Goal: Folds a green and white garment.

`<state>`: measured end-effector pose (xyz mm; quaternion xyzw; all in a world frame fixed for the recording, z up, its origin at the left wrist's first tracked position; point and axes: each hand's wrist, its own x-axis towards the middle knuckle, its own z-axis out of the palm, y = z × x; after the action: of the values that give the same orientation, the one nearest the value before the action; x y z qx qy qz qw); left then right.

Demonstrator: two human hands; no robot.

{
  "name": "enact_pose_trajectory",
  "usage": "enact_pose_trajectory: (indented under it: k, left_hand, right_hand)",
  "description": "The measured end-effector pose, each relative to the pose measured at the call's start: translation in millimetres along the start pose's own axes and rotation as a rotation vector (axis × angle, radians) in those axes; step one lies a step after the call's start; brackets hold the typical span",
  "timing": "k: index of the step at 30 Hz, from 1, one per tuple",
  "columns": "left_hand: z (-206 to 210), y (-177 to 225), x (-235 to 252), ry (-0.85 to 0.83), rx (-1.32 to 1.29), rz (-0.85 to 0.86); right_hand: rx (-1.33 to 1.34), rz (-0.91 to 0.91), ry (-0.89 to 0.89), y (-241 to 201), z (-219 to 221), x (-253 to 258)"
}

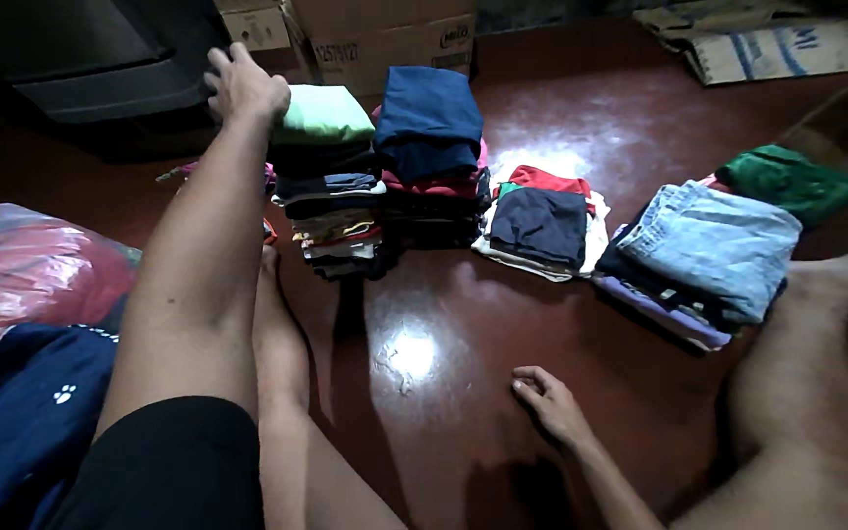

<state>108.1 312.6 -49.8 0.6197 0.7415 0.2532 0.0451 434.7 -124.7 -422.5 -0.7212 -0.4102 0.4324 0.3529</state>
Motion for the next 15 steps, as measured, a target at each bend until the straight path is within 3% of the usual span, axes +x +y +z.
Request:
enact_pose_trajectory:
  k: [3, 7, 15]
  left_hand:
    - [-0.8, 8.0, -18.5, -0.146, 0.100, 0.126]
    - [37.4, -26.0, -6.5, -0.376, 0.104, 0.243]
    - [44.0, -39.0, -1.8, -0.334, -0.012, 0.258]
  right_hand:
    - [-0.023, 0.000, -0.001, -2.3, 2.7, -1.5]
    - [-0.026, 0.022, -0.015, -3.7, 0.3, -3.0]
    - [-0.031, 0.020, -0.009, -0.5, 1.6, -1.0]
